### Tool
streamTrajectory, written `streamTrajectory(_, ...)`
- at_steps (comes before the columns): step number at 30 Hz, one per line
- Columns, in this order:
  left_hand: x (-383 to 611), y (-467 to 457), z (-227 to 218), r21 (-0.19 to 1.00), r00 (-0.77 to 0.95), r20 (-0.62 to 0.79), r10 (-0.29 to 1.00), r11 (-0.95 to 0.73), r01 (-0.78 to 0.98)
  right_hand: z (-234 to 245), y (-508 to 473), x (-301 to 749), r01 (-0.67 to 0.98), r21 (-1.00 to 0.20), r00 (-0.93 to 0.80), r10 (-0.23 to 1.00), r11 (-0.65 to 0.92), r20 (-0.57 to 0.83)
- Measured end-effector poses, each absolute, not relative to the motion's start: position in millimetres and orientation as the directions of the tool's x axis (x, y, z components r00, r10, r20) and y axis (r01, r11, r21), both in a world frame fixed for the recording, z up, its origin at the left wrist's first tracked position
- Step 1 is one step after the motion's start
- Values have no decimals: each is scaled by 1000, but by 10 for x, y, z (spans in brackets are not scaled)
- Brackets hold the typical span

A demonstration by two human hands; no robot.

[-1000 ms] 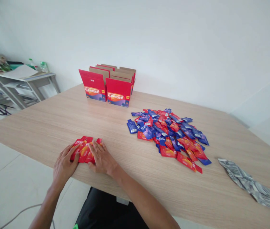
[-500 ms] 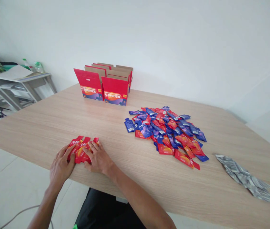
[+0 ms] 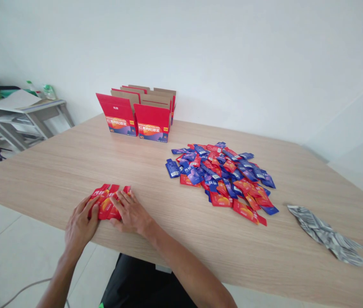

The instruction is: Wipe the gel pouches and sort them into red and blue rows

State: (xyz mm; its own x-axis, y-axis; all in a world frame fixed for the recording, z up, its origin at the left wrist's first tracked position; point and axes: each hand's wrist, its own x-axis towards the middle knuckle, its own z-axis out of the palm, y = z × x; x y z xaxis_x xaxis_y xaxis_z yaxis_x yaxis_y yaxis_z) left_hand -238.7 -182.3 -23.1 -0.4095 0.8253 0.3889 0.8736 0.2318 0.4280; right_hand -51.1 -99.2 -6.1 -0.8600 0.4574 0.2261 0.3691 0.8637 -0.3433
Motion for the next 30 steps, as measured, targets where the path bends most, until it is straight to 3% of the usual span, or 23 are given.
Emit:
streamTrajectory(2,-2391,-1823,-233,424,-405,385,829,231,876,-62,-940,-450,379,-334,-846,470,863,252)
streamTrajectory(5,-2395,-1821,-232,413,-408,383,829,241,878,-72,-764,-243,508,-326,-762,592,798,261)
streamTrajectory(10,-2402,-1818,-219,398,-415,363,834,264,879,-160,-354,386,833,-261,-433,868,488,242)
streamTrajectory(15,-2402,-1811,-211,395,-416,364,833,266,879,-316,-259,846,927,-247,-214,940,281,266)
streamTrajectory(21,-2396,-1803,-206,387,-421,354,835,279,879,-319,-526,922,915,-220,-289,929,339,232)
streamTrajectory(26,-2409,-1810,-222,401,-427,357,831,276,874,-230,-782,1027,806,-301,-422,852,509,310)
streamTrajectory(30,-2407,-1816,-224,397,-422,364,830,271,877,-240,-800,1172,796,-318,-401,842,515,361)
